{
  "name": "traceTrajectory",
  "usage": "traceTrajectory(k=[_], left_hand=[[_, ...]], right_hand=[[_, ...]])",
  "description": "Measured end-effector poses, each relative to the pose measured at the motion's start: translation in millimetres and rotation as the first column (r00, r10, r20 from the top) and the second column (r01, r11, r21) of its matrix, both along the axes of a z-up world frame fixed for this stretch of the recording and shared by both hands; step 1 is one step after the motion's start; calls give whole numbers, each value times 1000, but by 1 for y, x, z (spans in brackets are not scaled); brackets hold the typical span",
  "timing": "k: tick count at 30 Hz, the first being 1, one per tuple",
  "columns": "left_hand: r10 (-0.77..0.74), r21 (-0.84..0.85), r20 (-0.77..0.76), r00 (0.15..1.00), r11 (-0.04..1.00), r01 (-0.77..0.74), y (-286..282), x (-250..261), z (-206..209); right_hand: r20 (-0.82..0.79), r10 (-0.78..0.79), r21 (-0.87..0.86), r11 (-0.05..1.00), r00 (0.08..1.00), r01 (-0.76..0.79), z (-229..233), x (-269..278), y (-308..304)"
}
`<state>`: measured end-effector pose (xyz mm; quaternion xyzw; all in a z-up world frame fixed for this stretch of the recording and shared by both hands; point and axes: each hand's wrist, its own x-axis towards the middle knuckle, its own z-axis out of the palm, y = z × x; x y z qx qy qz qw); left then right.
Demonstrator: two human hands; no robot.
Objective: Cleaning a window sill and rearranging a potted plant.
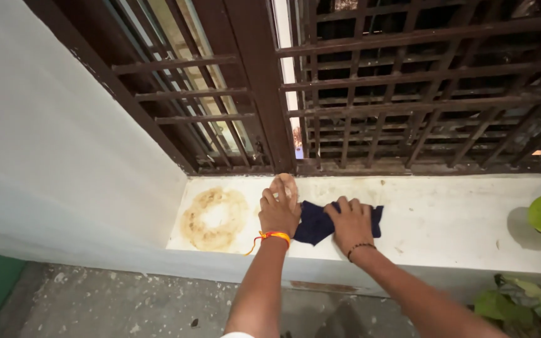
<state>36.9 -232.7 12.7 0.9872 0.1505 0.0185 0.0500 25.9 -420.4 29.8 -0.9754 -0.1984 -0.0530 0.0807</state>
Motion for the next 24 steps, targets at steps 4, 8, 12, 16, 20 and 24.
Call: traceTrajectory(k=[4, 8, 12, 16, 20, 24], left_hand=[[-19, -24, 60, 998, 999, 21, 1, -2, -1], [2, -22, -10, 1000, 1000, -2, -1, -4, 8], [20, -19, -6, 1000, 1000, -20, 0, -2, -1], [8, -20, -55, 998, 1000, -9, 0, 2, 1], [9, -8, -79, 997, 1000, -9, 1, 11, 0], [-14, 20, -96, 995, 1000, 16, 3, 11, 0]], right_hand=[[-2, 214, 34, 976, 977, -214, -8, -3, -37], [60, 324, -4, 946, 944, -325, -15, 17, -91], [-11, 9, -208, 978, 1000, -11, -10, 58, -120], [-42, -288, -54, 957, 957, 286, -13, 65, -97], [-6, -107, -82, 991, 994, 106, -13, 32, -40], [33, 213, 31, 976, 977, -214, -7, -14, -18]])
